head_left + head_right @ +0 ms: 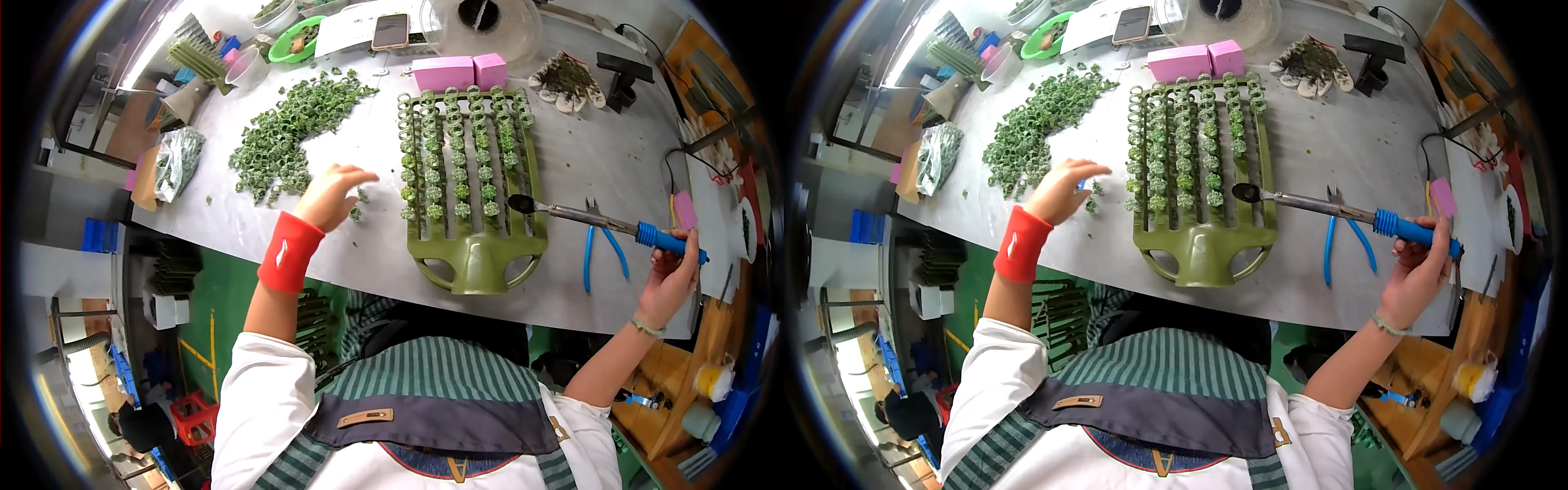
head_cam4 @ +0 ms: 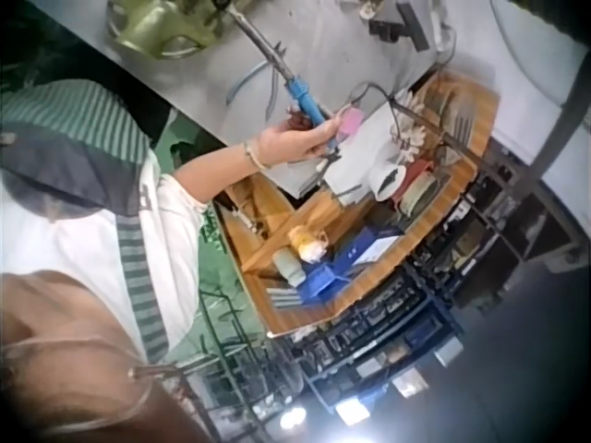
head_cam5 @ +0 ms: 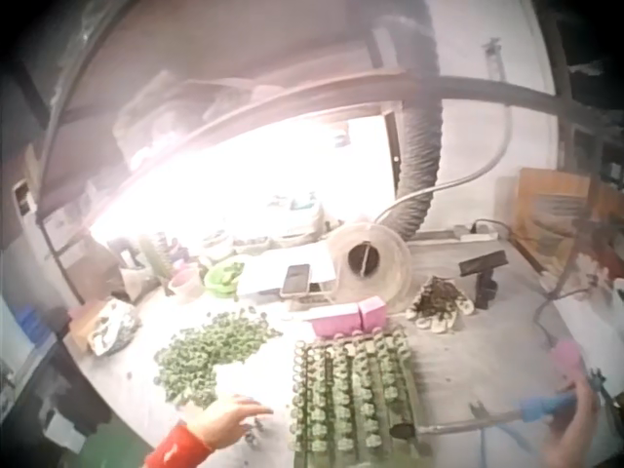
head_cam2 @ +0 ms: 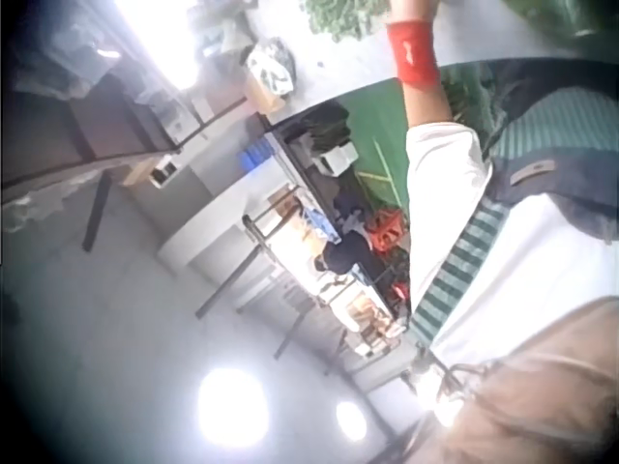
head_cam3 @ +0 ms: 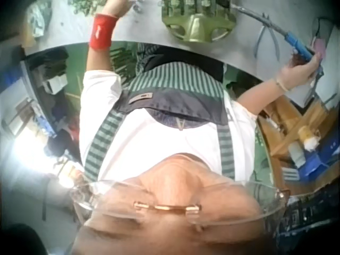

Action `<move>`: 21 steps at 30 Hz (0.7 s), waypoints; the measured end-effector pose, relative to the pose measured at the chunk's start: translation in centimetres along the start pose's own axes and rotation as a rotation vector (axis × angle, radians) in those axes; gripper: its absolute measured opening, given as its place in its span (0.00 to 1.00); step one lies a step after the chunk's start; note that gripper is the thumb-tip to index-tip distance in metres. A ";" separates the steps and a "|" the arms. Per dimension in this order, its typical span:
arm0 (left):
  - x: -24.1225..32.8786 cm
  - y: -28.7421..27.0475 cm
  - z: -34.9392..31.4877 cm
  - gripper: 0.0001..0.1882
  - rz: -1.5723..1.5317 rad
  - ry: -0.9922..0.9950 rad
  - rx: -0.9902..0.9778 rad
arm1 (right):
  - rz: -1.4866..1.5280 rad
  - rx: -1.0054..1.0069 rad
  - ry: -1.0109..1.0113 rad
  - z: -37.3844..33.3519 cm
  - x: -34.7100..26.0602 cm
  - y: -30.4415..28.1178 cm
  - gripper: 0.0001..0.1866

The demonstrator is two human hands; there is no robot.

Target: The person receives bundled green plant rings from another person and uses a heated tool to fuse them onto the stems of a larger green plastic plant structure. After fusing several rings, the person taps and inspects the structure by hand.

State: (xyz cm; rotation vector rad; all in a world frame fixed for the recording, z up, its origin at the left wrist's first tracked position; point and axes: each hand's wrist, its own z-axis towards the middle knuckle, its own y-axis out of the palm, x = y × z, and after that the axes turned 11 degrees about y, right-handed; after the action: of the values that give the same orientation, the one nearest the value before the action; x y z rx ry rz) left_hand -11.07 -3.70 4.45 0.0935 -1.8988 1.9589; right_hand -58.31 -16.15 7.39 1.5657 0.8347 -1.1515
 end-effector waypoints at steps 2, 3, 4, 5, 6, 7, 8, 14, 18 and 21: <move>-0.4 1.4 -0.7 0.17 0.023 0.031 -0.022 | 0.001 0.005 0.019 -0.3 -0.3 0.3 0.16; -0.7 1.7 -0.8 0.16 0.009 -0.006 0.023 | -0.005 0.010 0.010 -0.3 -0.5 0.4 0.16; -1.0 1.8 -0.9 0.14 -0.006 -0.043 0.067 | -0.003 0.004 0.013 -0.3 -0.5 0.3 0.16; -1.2 1.9 -1.0 0.10 -0.035 -0.081 0.218 | -0.001 -0.003 0.017 -0.3 -0.6 0.3 0.16; -0.4 1.4 -0.4 0.08 -0.127 -0.181 0.313 | -0.010 0.011 0.004 -0.2 -0.7 0.2 0.16; -0.3 0.9 -0.2 0.09 -0.333 -0.254 0.375 | 0.007 -0.018 0.002 -0.3 -0.6 0.3 0.16; -0.1 0.4 0.2 0.10 -0.541 -0.328 0.433 | 0.024 -0.048 0.000 -0.3 -0.7 0.3 0.16; 8.8 -0.8 6.3 0.14 -0.955 -0.096 0.282 | 0.010 -0.012 -0.042 -0.5 -0.6 0.6 0.15; 12.4 1.6 9.5 0.08 -0.667 0.024 0.315 | 0.021 -0.013 -0.041 -0.5 -0.4 0.9 0.15; 13.1 2.8 11.1 0.08 -0.511 0.095 0.336 | 0.036 -0.031 -0.022 -0.3 -0.1 1.0 0.15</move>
State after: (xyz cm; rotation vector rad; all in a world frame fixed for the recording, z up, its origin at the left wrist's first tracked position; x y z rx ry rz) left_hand -26.54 -11.23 6.80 0.5166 -1.3025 1.8531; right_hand -57.38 -16.15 7.77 1.5341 0.8037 -1.1227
